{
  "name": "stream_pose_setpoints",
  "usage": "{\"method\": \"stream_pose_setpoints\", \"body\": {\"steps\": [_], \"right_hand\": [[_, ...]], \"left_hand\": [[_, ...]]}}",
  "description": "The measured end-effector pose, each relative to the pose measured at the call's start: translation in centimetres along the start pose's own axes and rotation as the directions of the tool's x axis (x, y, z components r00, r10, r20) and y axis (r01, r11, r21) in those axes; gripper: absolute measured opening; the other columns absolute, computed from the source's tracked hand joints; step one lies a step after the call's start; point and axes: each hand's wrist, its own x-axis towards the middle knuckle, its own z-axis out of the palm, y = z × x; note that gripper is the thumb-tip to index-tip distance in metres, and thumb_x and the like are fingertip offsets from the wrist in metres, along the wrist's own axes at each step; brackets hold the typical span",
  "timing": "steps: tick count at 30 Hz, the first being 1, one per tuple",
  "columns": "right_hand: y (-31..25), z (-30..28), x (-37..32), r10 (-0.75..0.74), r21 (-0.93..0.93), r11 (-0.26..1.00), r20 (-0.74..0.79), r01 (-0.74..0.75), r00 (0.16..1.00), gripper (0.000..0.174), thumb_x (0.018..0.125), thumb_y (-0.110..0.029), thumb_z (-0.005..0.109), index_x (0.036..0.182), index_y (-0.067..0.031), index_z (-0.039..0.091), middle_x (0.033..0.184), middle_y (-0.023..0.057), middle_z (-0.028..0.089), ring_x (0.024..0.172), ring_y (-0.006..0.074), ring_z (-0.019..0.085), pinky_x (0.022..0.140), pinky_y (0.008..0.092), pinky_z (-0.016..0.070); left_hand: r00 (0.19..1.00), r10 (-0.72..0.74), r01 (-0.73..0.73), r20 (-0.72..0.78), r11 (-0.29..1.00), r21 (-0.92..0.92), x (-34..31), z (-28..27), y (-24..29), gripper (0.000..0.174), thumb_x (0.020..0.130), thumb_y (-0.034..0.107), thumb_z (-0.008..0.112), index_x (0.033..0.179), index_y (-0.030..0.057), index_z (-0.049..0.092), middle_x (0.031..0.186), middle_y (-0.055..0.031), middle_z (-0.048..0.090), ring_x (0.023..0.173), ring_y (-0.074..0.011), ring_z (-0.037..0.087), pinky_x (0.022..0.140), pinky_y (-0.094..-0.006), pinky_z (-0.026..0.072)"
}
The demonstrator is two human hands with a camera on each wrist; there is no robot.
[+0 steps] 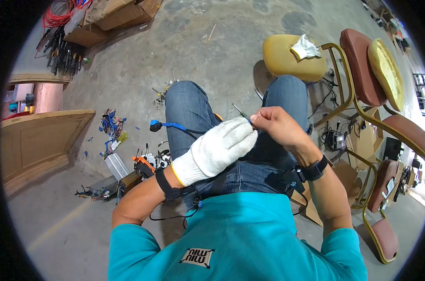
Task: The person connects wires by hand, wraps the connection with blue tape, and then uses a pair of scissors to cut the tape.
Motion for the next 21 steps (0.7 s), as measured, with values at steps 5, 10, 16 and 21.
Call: {"method": "stream_pose_setpoints", "body": {"steps": [5,10,16,21], "right_hand": [[-1.0,-1.0,0.2,-0.111,0.078,0.99,-0.072,0.117,0.991,0.034,0.105,-0.026,0.061,0.086,0.0018,0.066,0.072,-0.0064,0.053,0.069,0.006,0.044,0.061,0.0297,0.0394],[-2.0,0.0,-0.5,-0.201,-0.089,0.977,-0.067,0.195,0.977,0.035,0.104,-0.027,0.062,0.082,0.001,0.06,0.067,-0.0032,0.046,0.067,0.0079,0.041,0.058,0.0322,0.0371],[-1.7,0.5,-0.7,-0.207,-0.064,0.977,-0.044,0.204,0.977,0.034,0.105,-0.027,0.061,0.085,0.0008,0.062,0.069,-0.0038,0.048,0.069,0.0076,0.041,0.059,0.0308,0.0364],[-2.0,0.4,-1.1,-0.152,0.028,0.988,0.026,0.152,0.988,0.032,0.105,-0.026,0.06,0.086,-0.0004,0.063,0.072,-0.0064,0.049,0.071,0.0063,0.041,0.061,0.0289,0.0361]], "left_hand": [[0.972,-0.234,0.225,-0.025,0.953,-0.205,-0.5,-1.2,0.6,0.048,0.08,0.011,0.084,0.123,0.0044,0.064,0.11,-0.0184,0.069,0.098,-0.0397,0.069,0.086,-0.0449,0.0568],[0.845,-0.52,0.522,-0.127,0.853,-0.021,2.4,-2.9,-1.1,0.06,0.085,0.035,0.081,0.13,0.0006,0.061,0.126,-0.0239,0.064,0.114,-0.0409,0.065,0.099,-0.0448,0.0513],[0.368,-0.613,0.907,0.699,0.403,-0.125,4.3,-5.0,-3.3,0.063,0.091,0.055,0.071,0.132,0.0079,0.063,0.117,-0.0168,0.072,0.105,-0.028,0.07,0.094,-0.0372,0.0531],[0.532,-0.645,0.832,0.549,0.52,-0.194,2.8,-3.5,-3.0,0.064,0.087,0.045,0.079,0.136,0.0072,0.058,0.116,-0.0182,0.07,0.099,-0.0247,0.07,0.089,-0.0365,0.0549]]}}
